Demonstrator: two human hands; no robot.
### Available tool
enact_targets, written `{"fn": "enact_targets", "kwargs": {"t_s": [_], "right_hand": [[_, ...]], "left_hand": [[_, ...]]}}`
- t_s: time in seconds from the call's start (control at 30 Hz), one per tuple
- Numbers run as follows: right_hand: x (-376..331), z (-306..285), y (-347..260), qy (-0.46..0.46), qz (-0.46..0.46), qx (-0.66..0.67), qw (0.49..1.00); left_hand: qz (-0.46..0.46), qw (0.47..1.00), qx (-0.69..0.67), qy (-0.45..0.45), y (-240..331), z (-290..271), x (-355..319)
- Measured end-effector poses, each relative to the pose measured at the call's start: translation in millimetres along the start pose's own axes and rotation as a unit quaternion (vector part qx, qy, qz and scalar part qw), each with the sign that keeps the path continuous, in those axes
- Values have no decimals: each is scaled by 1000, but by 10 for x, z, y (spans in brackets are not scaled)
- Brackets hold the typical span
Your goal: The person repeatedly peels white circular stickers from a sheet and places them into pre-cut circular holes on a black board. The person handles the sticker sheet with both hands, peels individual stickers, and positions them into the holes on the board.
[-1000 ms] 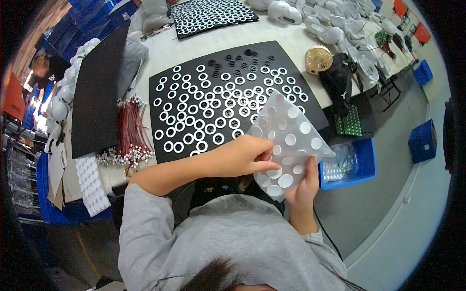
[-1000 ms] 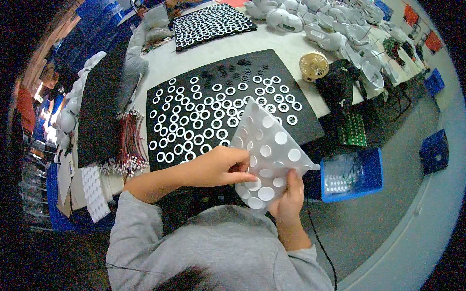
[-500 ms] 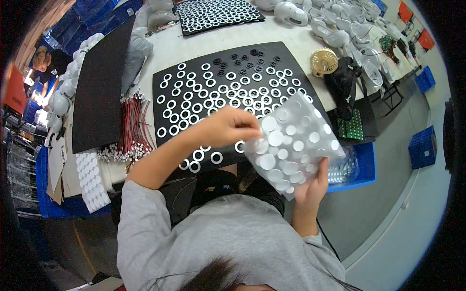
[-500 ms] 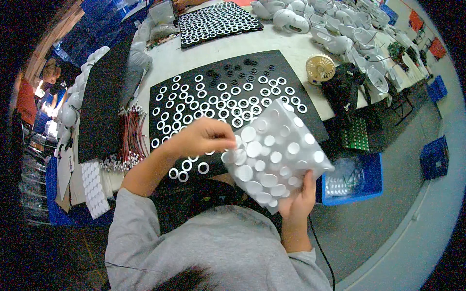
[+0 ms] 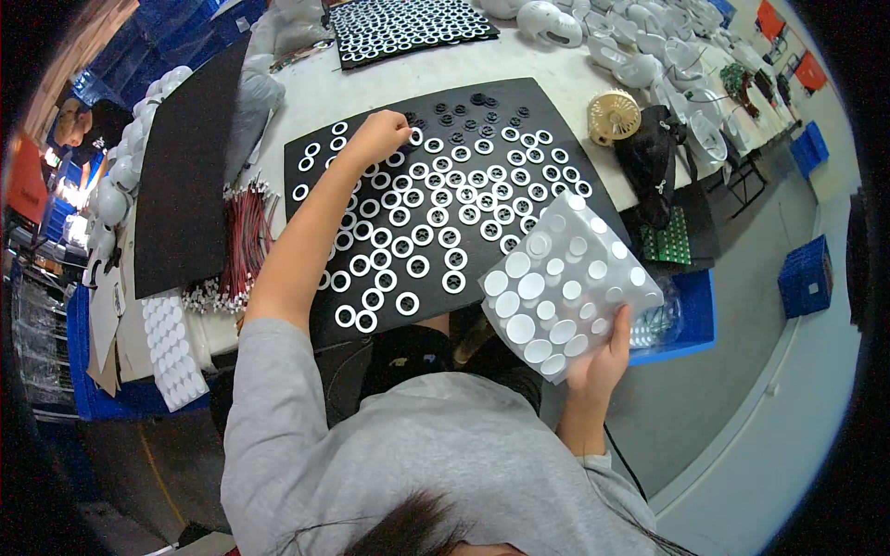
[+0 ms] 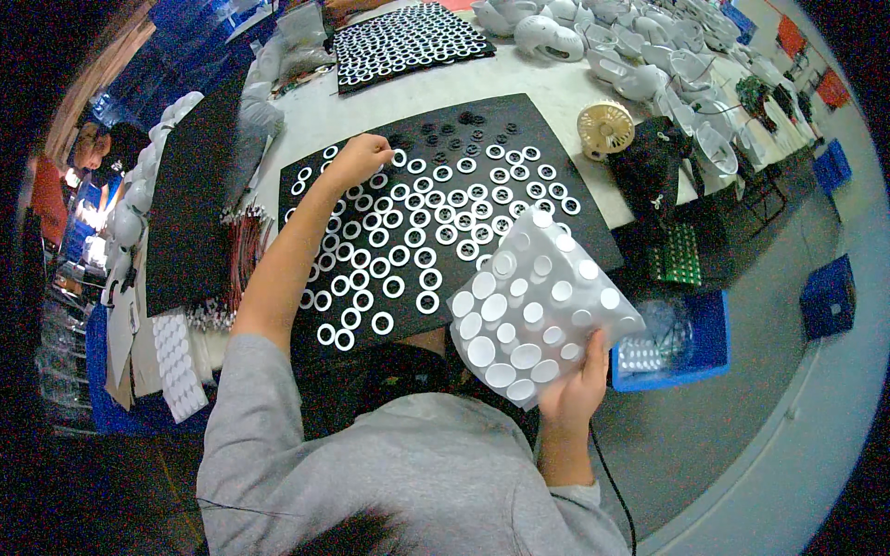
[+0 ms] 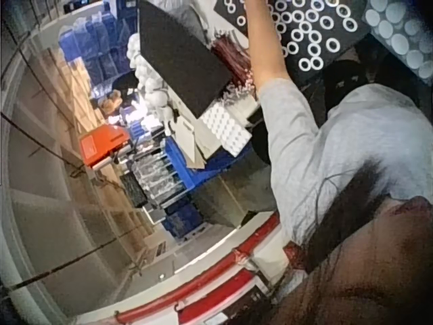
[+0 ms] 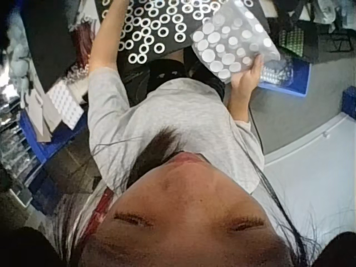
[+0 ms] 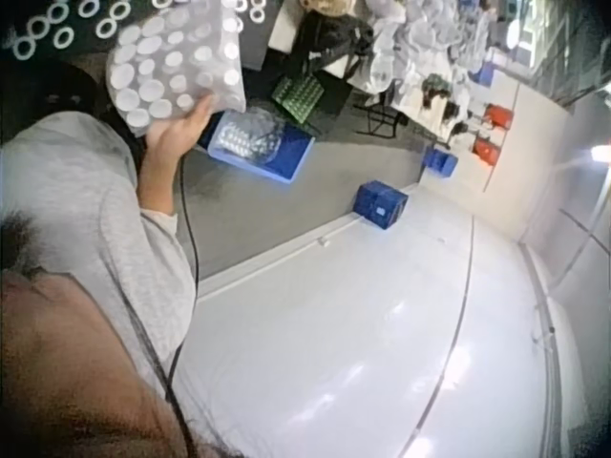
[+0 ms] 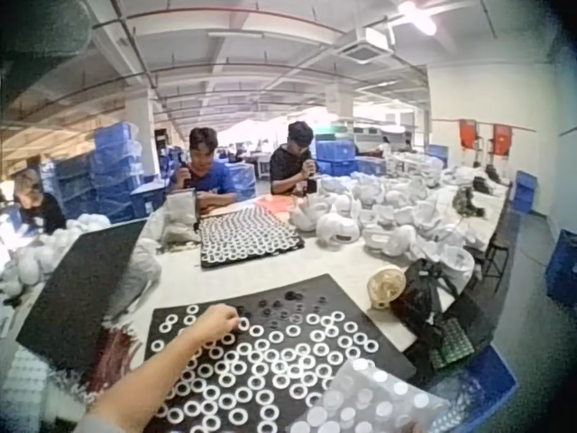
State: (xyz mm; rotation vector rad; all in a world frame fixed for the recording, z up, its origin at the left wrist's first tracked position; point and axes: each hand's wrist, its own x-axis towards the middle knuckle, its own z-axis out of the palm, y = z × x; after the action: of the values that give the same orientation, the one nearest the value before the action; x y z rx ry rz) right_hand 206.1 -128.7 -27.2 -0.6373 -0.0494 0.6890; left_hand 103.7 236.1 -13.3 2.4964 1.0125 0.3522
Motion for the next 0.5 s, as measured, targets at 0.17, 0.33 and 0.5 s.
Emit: {"fn": "enact_targets", "kwargs": {"t_s": [0.17, 0.33, 0.5], "right_hand": [[-8, -10, 12, -5, -1, -5, 1000], [-24, 27, 11, 0, 12, -5, 1000], [-20, -25, 39, -6, 30, -8, 999]], "left_hand": [[23, 998, 54, 35, -56, 97, 52], [-33, 996, 84, 5, 70, 58, 35], [-22, 993, 113, 24, -85, 167, 141]]}}
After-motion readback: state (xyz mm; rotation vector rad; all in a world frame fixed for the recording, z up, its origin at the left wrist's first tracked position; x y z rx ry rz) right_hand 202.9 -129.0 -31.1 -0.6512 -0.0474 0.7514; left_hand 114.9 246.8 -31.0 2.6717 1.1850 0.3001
